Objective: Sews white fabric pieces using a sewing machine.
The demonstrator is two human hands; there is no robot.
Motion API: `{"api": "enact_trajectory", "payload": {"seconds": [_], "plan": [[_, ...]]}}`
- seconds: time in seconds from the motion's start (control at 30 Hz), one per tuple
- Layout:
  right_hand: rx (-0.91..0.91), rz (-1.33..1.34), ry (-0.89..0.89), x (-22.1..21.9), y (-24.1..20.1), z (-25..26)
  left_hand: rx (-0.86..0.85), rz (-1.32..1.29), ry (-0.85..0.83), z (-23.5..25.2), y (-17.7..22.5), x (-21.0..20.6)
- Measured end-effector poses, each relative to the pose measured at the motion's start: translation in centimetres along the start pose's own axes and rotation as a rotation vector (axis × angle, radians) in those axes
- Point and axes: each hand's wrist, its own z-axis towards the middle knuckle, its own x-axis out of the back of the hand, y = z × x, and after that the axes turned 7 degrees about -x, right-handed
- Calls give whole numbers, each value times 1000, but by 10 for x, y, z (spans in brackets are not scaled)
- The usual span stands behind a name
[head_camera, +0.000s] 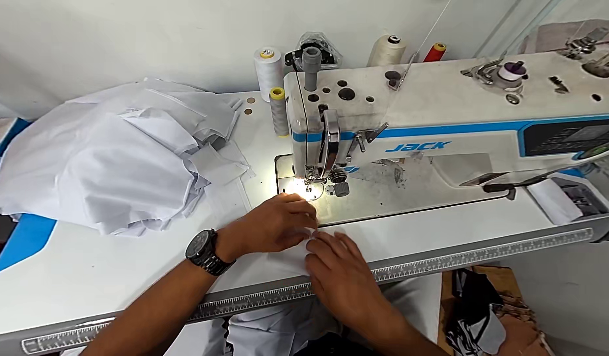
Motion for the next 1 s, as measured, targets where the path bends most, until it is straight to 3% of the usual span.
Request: {"api": "enact_trajectory", "payload": {"seconds": [0.17,0.27,0.37,0.47,0.57,0.7,0.83,1.0], "plan": [[-280,14,160,0,25,3,74,79,-64,4,5,-3],[-309,108,160,-6,21,9,84,-178,12,3,6,0],[-294,412,101,-3,22,15,139,-508,135,4,9,8],[-386,735,-34,7,23,19,271,-721,264,8,15,10],[-469,801,-105,11,21,22,423,-808,324,10,16,13],[-517,662,-44,11,19,23,502,-679,254,6,9,18],[-461,415,59,10,21,22,469,-465,204,3,4,21],[-423,68,183,-2,19,21,216,-16,167,5,-3,4]]}}
